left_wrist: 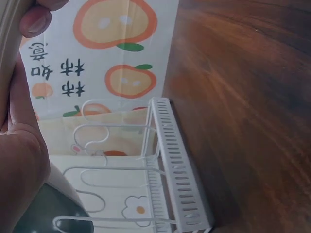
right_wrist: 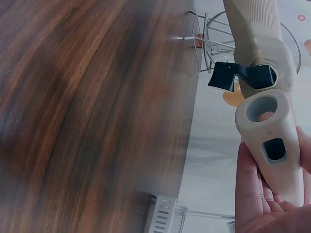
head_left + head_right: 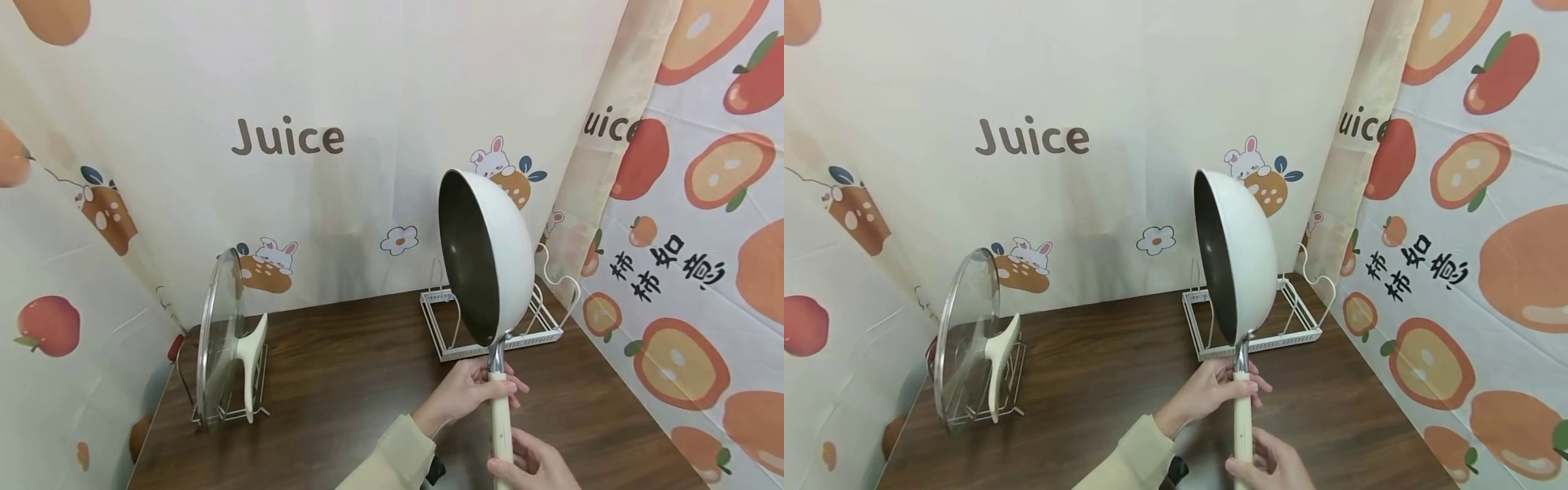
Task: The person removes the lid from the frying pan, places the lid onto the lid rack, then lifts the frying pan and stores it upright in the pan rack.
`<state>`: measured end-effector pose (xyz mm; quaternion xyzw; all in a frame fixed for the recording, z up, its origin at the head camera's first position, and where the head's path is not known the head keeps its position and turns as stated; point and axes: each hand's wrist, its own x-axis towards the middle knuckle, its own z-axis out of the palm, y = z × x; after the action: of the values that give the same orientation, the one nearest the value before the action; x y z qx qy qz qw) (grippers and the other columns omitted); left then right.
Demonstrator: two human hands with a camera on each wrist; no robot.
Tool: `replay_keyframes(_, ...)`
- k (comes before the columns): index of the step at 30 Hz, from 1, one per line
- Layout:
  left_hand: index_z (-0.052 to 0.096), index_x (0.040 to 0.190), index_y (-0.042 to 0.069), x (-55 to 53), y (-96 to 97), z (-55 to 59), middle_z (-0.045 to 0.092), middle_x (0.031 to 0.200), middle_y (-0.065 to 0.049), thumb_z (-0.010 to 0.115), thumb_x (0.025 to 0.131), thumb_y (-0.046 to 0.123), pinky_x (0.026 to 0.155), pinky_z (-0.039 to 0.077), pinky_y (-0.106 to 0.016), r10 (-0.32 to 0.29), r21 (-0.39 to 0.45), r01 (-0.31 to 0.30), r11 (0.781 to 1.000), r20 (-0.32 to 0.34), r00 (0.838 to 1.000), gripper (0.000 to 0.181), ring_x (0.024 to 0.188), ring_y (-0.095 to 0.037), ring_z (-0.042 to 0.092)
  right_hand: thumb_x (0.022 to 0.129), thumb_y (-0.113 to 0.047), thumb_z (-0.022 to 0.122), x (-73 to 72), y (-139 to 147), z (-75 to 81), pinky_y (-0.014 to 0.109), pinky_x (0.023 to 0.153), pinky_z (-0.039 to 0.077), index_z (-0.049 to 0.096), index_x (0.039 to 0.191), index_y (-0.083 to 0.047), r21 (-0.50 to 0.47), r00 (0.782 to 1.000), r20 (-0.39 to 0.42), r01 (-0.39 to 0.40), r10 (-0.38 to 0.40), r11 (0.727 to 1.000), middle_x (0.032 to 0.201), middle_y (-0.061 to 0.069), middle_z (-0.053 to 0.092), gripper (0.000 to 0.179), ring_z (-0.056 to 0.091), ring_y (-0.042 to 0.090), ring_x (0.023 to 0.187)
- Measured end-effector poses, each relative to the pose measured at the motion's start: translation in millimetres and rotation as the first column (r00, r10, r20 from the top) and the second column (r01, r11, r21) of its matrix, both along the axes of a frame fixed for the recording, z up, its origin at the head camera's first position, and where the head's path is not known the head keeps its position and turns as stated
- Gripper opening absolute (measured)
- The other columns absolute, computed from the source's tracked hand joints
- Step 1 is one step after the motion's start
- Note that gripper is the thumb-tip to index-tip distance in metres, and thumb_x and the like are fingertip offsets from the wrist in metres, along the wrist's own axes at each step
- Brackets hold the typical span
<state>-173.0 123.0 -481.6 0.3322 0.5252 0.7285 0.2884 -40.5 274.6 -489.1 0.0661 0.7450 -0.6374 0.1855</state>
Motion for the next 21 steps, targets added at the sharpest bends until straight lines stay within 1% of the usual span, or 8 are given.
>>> replay_keyframes(5, 0.058, 0.122, -0.009, 0.4, -2.0, -7.8, 0.068, 0.119, -0.036, 0.065, 0.100, 0.011, 0.079, 0.059, -0.018, 0.007, -0.008, -0.007, 1.000, 0.017, 1.000, 0.030, 0.082, 0.001, 0.074, 0.097, -0.022, 0.070, -0.2, -2, -3.7, 0.027, 0.077, 0.062, 0.035, 0.143, 0.024, -0.006, 1.000, 0.004, -0.023, 0.023, 1.000, 0.113, 0.019, 0.073, 0.074, 0.073, 0.016, 0.095)
replay_keyframes(12, 0.058, 0.122, -0.008, 0.2, -4.5, -16.7, 0.067, 0.120, -0.037, 0.065, 0.100, 0.013, 0.077, 0.059, -0.016, 0.011, -0.015, -0.011, 1.000, 0.015, 1.000, 0.032, 0.082, 0.004, 0.072, 0.097, -0.024, 0.072, 0.3, -5, -7.7, 0.028, 0.077, 0.062, 0.037, 0.141, 0.024, -0.015, 0.999, 0.038, -0.011, 0.012, 1.000, 0.109, 0.017, 0.074, 0.074, 0.072, 0.024, 0.096)
replay_keyframes(16, 0.058, 0.123, -0.009, 0.5, -6.9, -21.1, 0.066, 0.121, -0.038, 0.065, 0.100, 0.012, 0.077, 0.060, -0.018, 0.014, -0.016, -0.014, 1.000, 0.041, 0.999, 0.032, 0.082, 0.002, 0.073, 0.096, -0.023, 0.072, 0.6, -8, -9.9, 0.028, 0.075, 0.062, 0.038, 0.140, 0.024, -0.015, 0.999, 0.036, -0.012, 0.013, 1.000, 0.107, 0.014, 0.075, 0.073, 0.073, 0.021, 0.094)
replay_keyframes(19, 0.058, 0.124, -0.010, 0.7, -8.8, -24.0, 0.066, 0.121, -0.037, 0.065, 0.100, 0.013, 0.077, 0.061, -0.020, 0.021, -0.029, -0.019, 0.999, 0.055, 0.998, 0.034, 0.082, 0.002, 0.073, 0.096, -0.023, 0.072, 0.1, -10, -11.9, 0.027, 0.075, 0.062, 0.038, 0.139, 0.025, -0.012, 0.999, 0.036, -0.014, 0.015, 1.000, 0.107, 0.016, 0.075, 0.073, 0.073, 0.019, 0.093)
replay_keyframes(21, 0.058, 0.123, -0.011, 0.8, -9.7, -26.1, 0.066, 0.121, -0.038, 0.065, 0.101, 0.013, 0.078, 0.061, -0.020, 0.023, -0.034, -0.021, 0.999, 0.056, 0.998, 0.034, 0.082, 0.001, 0.073, 0.096, -0.024, 0.072, -0.4, -10, -13.3, 0.028, 0.076, 0.062, 0.037, 0.140, 0.025, -0.010, 0.999, 0.046, -0.015, 0.015, 1.000, 0.108, 0.018, 0.075, 0.074, 0.073, 0.021, 0.094)
